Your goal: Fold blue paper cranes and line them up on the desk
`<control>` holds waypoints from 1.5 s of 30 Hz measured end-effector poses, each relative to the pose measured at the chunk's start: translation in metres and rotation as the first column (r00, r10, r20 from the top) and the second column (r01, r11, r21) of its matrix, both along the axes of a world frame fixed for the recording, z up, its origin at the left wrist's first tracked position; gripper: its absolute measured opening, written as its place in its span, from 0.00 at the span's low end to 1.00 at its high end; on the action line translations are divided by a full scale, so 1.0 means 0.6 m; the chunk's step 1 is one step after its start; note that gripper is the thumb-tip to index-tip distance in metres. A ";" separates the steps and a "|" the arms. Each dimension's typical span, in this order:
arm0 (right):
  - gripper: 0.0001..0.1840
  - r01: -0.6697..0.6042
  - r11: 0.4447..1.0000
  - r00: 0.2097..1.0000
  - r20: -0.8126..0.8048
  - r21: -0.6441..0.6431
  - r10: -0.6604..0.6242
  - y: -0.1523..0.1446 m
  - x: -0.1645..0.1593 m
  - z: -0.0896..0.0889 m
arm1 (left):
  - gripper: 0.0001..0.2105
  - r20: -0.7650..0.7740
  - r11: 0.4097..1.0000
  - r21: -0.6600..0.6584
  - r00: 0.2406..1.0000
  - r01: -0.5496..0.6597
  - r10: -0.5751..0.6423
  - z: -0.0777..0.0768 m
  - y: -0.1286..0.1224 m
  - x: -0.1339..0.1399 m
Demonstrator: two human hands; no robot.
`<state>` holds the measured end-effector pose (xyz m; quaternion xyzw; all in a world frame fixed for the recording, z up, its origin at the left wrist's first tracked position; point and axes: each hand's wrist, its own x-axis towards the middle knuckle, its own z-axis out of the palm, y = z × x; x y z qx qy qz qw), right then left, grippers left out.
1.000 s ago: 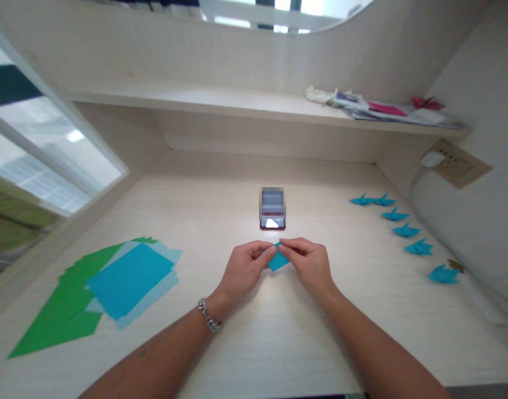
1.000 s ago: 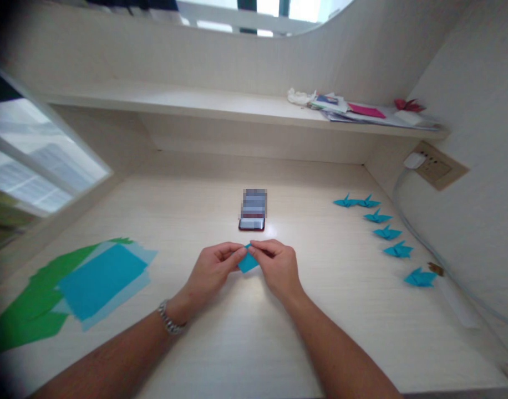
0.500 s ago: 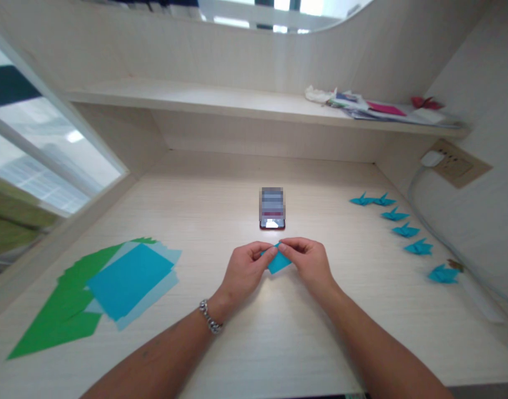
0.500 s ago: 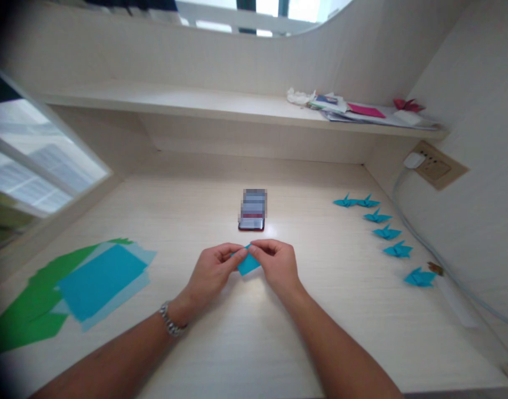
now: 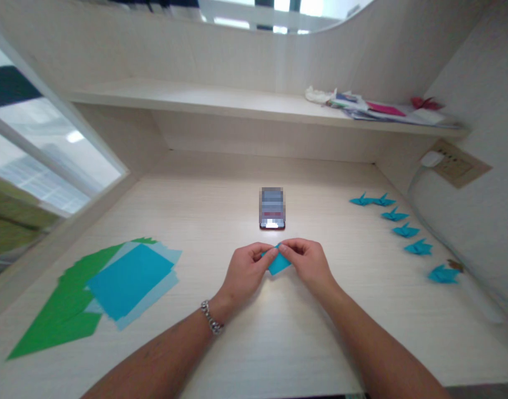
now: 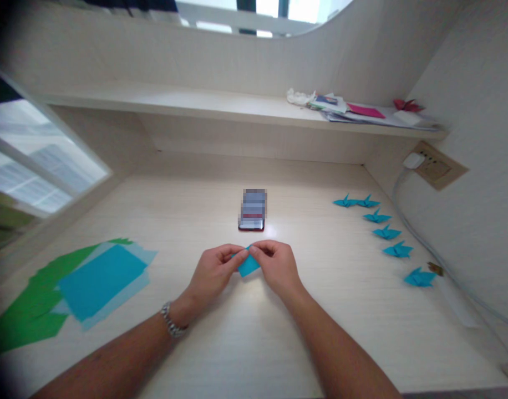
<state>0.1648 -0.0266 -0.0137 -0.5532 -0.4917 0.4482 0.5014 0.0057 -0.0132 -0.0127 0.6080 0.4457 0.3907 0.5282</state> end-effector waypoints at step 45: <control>0.11 0.181 0.981 0.974 0.128 0.064 -0.188 -0.001 0.001 0.002 | 0.08 0.145 0.942 -0.283 0.979 0.182 -0.145 0.008 0.000 0.008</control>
